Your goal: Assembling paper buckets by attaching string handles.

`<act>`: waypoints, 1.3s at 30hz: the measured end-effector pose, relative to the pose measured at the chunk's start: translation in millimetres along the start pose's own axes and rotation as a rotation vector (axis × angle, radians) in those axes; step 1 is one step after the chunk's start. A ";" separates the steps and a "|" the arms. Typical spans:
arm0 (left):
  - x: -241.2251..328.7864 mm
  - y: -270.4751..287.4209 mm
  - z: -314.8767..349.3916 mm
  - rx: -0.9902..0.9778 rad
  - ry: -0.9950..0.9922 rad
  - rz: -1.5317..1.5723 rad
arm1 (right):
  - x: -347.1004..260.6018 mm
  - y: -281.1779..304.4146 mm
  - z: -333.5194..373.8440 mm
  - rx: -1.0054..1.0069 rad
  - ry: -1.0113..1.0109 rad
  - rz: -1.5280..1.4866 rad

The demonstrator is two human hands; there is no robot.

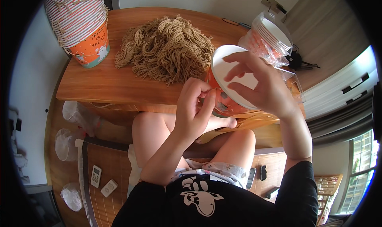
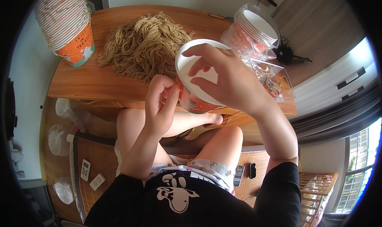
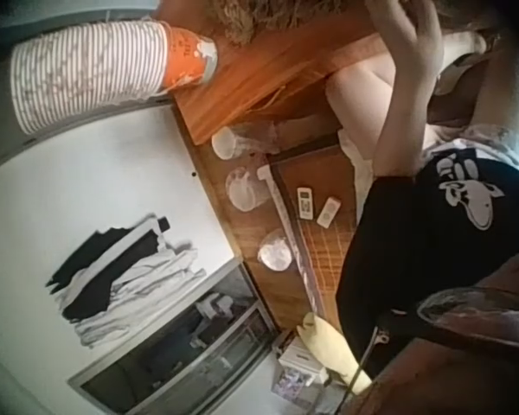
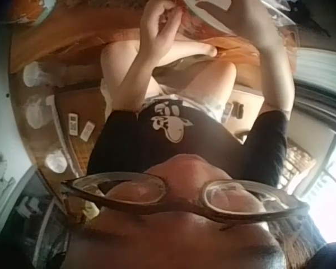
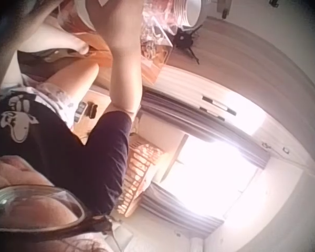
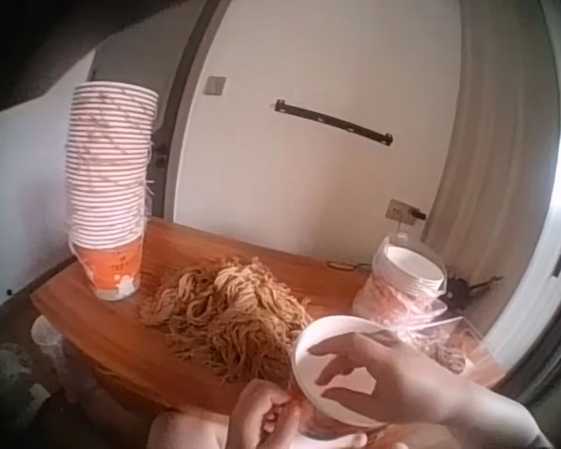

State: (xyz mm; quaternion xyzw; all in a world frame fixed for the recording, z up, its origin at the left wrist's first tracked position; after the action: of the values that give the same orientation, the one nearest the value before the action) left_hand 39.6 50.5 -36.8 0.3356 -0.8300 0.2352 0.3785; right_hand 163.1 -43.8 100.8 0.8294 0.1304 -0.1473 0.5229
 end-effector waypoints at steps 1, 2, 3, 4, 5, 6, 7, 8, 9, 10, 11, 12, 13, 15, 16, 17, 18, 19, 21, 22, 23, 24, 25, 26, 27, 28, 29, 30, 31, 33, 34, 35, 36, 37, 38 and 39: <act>-0.2 -0.5 -0.1 -0.007 0.016 0.008 | 0.6 -2.3 -4.2 -0.068 -0.001 -0.050; -0.4 -1.1 -0.1 -0.014 0.032 0.016 | 0.6 -4.3 -7.1 -0.135 -0.002 -0.100; 0.1 -1.5 0.3 -0.015 0.031 0.016 | -0.3 -3.4 -9.6 -0.134 -0.002 -0.100; 0.1 -1.8 1.0 -0.014 0.063 0.051 | -1.3 -4.0 -11.7 -0.201 -0.021 -0.074; -0.6 -2.0 1.2 -0.012 0.095 0.086 | -1.4 -5.6 -12.6 -0.268 -0.040 -0.048; -1.9 -1.8 0.9 -0.012 0.095 0.085 | -1.0 -6.4 -13.2 -0.268 -0.039 -0.049; -3.1 -1.4 1.0 -0.027 0.090 0.105 | -1.5 -7.2 -13.4 -0.267 -0.034 -0.063; -4.4 -1.0 1.1 -0.042 0.085 0.124 | -1.7 -8.0 -13.3 -0.267 -0.029 -0.077; -5.5 -0.3 1.1 -0.042 0.084 0.123 | -1.4 -8.5 -12.7 -0.267 -0.028 -0.077; -8.1 -0.8 1.6 -0.055 0.106 0.219 | 0.2 -9.0 -11.1 -0.258 -0.028 -0.059; -9.9 -1.2 2.0 -0.069 0.127 0.316 | 1.3 -9.5 -9.7 -0.249 -0.027 -0.040; -10.7 -0.3 2.3 -0.070 0.127 0.316 | 1.8 -10.3 -8.6 -0.249 -0.028 -0.040; -10.9 0.7 2.5 -0.089 0.103 0.308 | 2.7 -10.6 -7.8 -0.233 -0.040 -0.076; -10.4 0.8 3.3 -0.109 0.081 0.300 | 3.8 -11.6 -5.2 -0.216 -0.055 -0.111; -9.9 0.4 3.9 -0.110 0.096 0.308 | 4.2 -11.4 -4.0 -0.203 -0.045 -0.089; -10.0 0.0 4.4 -0.112 0.111 0.317 | 4.7 -11.0 -3.0 -0.191 -0.036 -0.066; -11.1 -0.3 4.5 -0.112 0.113 0.318 | 5.6 -10.9 -2.2 -0.191 -0.038 -0.065; -12.1 -0.1 4.3 -0.126 0.116 0.298 | 5.9 -10.8 -2.2 -0.189 -0.036 -0.070; -13.6 -0.1 2.9 -0.138 0.122 0.277 | 6.1 -10.7 -2.4 -0.188 -0.035 -0.076; -12.3 0.7 1.3 -0.134 0.098 0.248 | 4.4 -9.5 -3.0 -0.187 -0.034 -0.085; -11.2 1.2 -0.1 -0.130 0.073 0.219 | 3.3 -8.8 -3.3 -0.185 -0.034 -0.094; -10.9 1.4 -1.2 -0.129 0.072 0.217 | 2.9 -9.1 -3.6 -0.185 -0.032 -0.095; -12.2 0.6 -2.5 -0.122 0.072 0.214 | 3.9 -9.5 -3.9 -0.172 -0.028 -0.110; -12.9 -0.1 -3.3 -0.116 0.070 0.210 | 4.4 -9.6 -4.1 -0.159 -0.025 -0.125; -13.0 -0.9 -3.5 -0.117 0.071 0.211 | 4.1 -9.0 -4.5 -0.158 -0.026 -0.125; -13.4 -1.5 -3.1 -0.108 0.098 0.224 | 3.4 -8.5 -5.0 -0.168 -0.033 -0.104; -13.5 -1.9 -2.9 -0.098 0.124 0.236 | 3.2 -8.5 -5.3 -0.179 -0.040 -0.084; -12.3 -2.3 -2.9 -0.099 0.124 0.235 | 3.4 -9.3 -5.8 -0.178 -0.040 -0.084; -11.4 -2.9 -2.5 -0.097 0.148 0.244 | 3.3 -10.1 -6.0 -0.159 -0.024 -0.106; -11.3 -3.4 -1.2 -0.097 0.171 0.253 | 4.3 -11.0 -6.5 -0.139 -0.007 -0.127; -12.2 -3.1 -0.1 -0.104 0.178 0.258 | 4.6 -11.5 -7.0 -0.134 0.013 -0.121; -11.9 -3.0 0.7 -0.111 0.184 0.262 | 4.0 -11.5 -7.4 -0.128 0.033 -0.114; -8.6 -2.7 1.9 -0.112 0.182 0.261 | 2.7 -11.1 -6.9 -0.126 0.034 -0.114; -5.4 -2.6 3.6 -0.098 0.247 0.319 | 1.6 -9.8 -5.9 -0.075 0.031 -0.103; -3.1 -3.1 5.4 -0.085 0.311 0.376 | 0.0 -8.5 -4.4 -0.023 0.028 -0.092; -0.8 -5.2 6.8 -0.086 0.311 0.375 | -4.2 -8.6 -1.7 -0.022 0.028 -0.092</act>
State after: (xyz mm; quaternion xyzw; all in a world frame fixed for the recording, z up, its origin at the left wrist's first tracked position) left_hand 40.6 43.0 -40.8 0.1189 -0.8188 0.3146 0.4652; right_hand 156.2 -39.0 96.0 0.8187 0.1774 -0.1580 0.5228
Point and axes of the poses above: each hand's wrist, its own z-axis away from the middle knuckle, its own y-axis out of the back of the hand, x = y × z, the point moved 3 cm from there along -z, towards the middle knuckle, and after that the axes turned 1 degree about x, right-handed, at the moved point
